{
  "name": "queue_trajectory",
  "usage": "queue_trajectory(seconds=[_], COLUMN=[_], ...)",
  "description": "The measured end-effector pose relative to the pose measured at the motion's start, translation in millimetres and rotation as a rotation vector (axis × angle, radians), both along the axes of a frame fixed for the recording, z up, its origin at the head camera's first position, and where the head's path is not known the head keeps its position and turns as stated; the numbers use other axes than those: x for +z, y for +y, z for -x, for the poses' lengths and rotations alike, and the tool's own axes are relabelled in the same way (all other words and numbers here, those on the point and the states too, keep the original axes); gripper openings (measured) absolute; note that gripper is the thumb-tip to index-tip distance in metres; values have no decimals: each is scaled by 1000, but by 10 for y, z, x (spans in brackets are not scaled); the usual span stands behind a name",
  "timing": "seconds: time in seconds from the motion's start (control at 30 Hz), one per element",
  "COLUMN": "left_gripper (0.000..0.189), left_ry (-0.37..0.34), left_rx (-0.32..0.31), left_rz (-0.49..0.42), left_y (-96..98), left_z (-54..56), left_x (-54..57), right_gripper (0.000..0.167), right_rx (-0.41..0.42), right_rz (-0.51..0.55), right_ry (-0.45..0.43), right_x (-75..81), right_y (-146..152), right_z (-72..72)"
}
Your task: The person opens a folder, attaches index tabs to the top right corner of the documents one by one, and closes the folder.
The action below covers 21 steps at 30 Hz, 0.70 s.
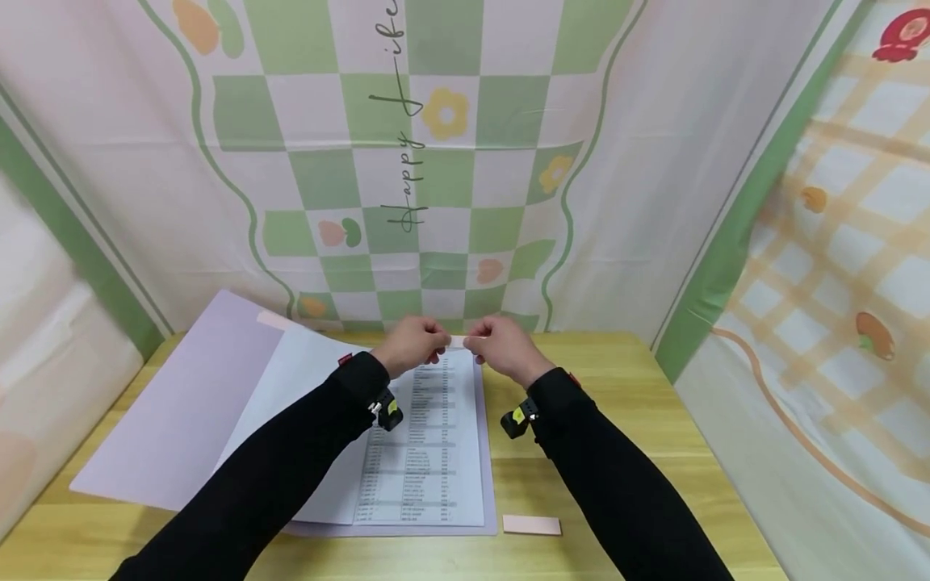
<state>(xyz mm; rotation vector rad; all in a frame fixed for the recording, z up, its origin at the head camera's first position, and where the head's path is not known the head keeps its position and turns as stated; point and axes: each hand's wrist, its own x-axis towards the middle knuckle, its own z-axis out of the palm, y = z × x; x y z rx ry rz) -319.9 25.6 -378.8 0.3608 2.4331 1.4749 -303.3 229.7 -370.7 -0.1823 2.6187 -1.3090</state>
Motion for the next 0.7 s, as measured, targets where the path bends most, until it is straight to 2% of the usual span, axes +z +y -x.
queue_trajectory(seconds=[0.23, 0.4, 0.57, 0.7], left_gripper=[25, 28, 22, 27], left_ry=[-71, -95, -87, -37], left_rx=[50, 87, 119, 99], left_rz=[-43, -65, 34, 165], left_y=[86, 142, 194, 202], left_z=[125, 233, 378, 500], left_x=[-98, -229, -389, -471], right_gripper=[20, 24, 26, 25], right_rx=[-88, -160, -203, -233], right_rz=[123, 186, 219, 256], right_ry=[-116, -160, -195, -222], right_x=[-152, -275, -402, -467], right_y=[-2, -41, -88, -127], right_z=[198, 303, 380, 445])
